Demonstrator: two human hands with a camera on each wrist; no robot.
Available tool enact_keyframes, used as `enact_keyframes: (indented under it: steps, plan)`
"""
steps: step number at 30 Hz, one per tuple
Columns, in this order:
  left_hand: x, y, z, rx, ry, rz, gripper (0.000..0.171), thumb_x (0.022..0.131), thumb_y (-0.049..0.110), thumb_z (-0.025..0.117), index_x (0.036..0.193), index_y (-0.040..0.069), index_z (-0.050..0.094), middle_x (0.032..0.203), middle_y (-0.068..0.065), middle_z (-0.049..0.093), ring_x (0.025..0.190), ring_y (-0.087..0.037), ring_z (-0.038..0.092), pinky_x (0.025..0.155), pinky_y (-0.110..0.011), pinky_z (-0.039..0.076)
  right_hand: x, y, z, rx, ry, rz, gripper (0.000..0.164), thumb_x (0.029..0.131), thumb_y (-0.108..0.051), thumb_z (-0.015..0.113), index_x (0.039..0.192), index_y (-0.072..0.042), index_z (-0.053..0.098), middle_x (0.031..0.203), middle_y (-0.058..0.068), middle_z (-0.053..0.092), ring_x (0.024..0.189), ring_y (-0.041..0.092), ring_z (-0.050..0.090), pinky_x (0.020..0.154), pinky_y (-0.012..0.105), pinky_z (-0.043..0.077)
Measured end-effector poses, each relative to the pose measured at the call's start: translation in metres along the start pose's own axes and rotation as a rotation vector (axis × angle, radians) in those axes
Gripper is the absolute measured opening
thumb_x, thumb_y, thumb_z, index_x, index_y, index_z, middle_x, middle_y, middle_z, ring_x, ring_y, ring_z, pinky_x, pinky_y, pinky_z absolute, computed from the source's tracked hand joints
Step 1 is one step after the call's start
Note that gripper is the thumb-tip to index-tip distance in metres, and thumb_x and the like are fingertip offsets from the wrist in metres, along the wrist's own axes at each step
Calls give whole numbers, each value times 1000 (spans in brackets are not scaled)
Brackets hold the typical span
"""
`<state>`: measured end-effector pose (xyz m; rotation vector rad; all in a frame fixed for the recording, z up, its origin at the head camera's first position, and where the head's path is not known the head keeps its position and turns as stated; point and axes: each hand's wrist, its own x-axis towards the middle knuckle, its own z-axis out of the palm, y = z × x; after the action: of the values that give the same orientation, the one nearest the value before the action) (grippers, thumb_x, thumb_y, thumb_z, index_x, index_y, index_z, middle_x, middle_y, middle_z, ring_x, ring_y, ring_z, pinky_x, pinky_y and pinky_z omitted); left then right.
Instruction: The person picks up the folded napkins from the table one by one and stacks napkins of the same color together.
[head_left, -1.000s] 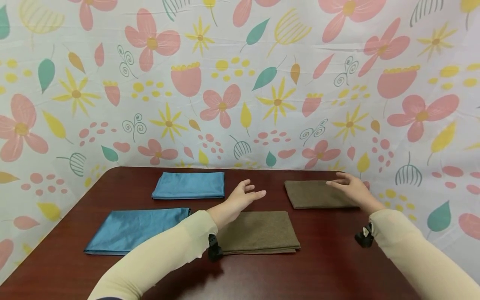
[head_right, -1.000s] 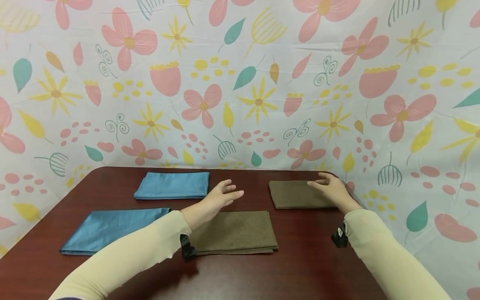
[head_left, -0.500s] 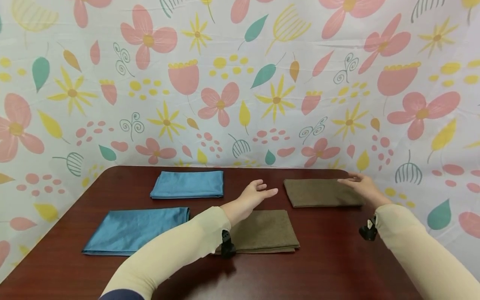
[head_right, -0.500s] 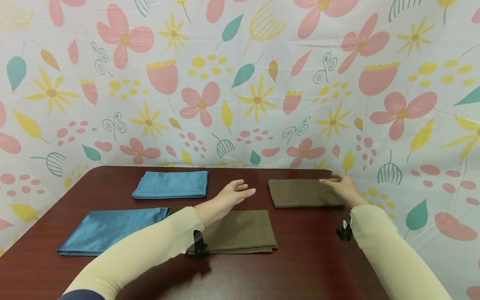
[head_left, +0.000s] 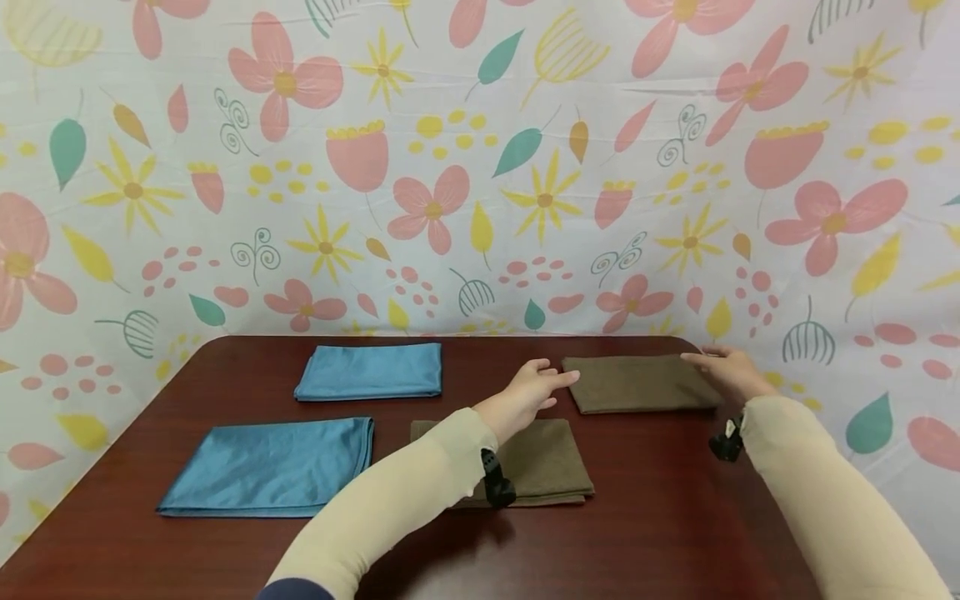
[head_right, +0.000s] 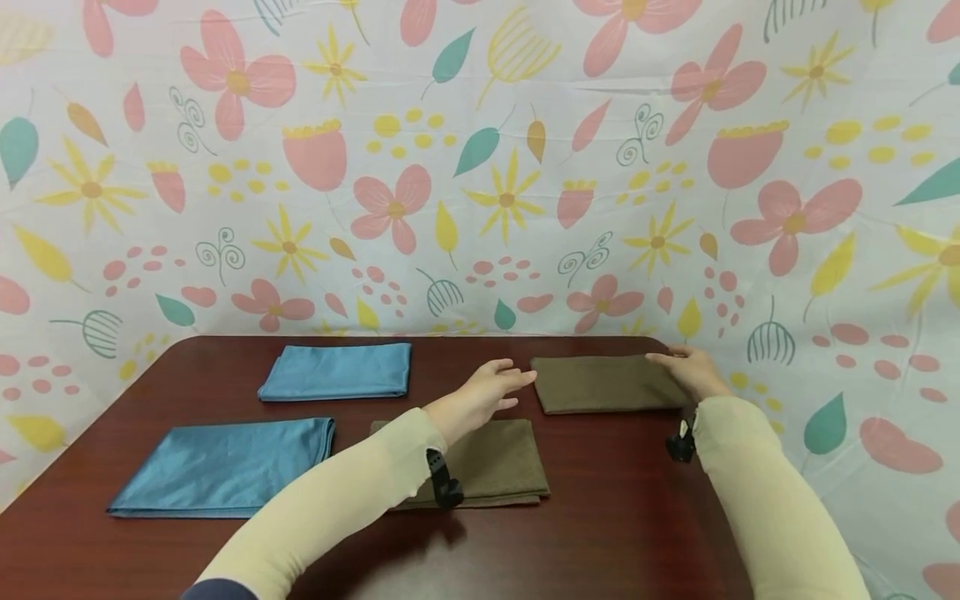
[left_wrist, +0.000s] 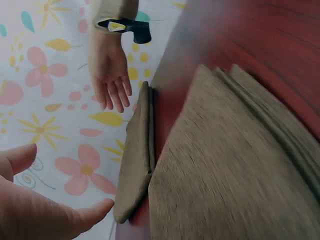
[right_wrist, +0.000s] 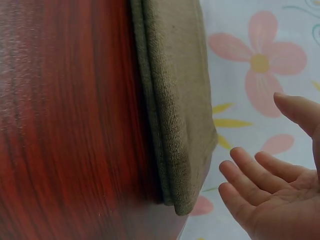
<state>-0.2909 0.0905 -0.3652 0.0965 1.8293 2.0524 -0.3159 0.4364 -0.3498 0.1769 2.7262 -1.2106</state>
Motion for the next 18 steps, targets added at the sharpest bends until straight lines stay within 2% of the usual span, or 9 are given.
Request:
enact_keyframes:
  steps: [3, 7, 13, 18]
  plan:
    - [8, -2, 6, -17, 19, -14, 73, 91, 22, 70, 150, 7, 31, 154, -16, 35, 138, -32, 40, 110, -46, 41, 2, 1, -1, 19, 3, 10, 91, 98, -54, 45, 152, 9, 6, 150, 40, 19, 139, 54, 17, 113, 64, 23]
    - [18, -6, 11, -33, 42, -30, 70, 91, 20, 70, 150, 10, 34, 156, -16, 30, 139, -33, 38, 109, -48, 41, 9, 7, 0, 41, 21, 19, 87, 99, -51, 46, 151, 9, 9, 150, 39, 20, 139, 51, 22, 114, 60, 26]
    - [32, -14, 15, -71, 49, -63, 71, 91, 18, 69, 151, 8, 32, 154, -18, 33, 138, -36, 39, 108, -47, 43, 16, 22, -1, 78, 8, 44, 89, 98, -49, 47, 151, 10, 8, 153, 38, 13, 141, 51, 18, 114, 60, 26]
    - [42, -19, 17, -94, 70, -94, 74, 91, 20, 70, 151, 4, 30, 150, -21, 39, 136, -37, 41, 107, -45, 44, 17, 37, -4, 23, 0, 68, 90, 97, -54, 47, 152, 6, 9, 155, 36, 4, 140, 53, 13, 113, 63, 24]
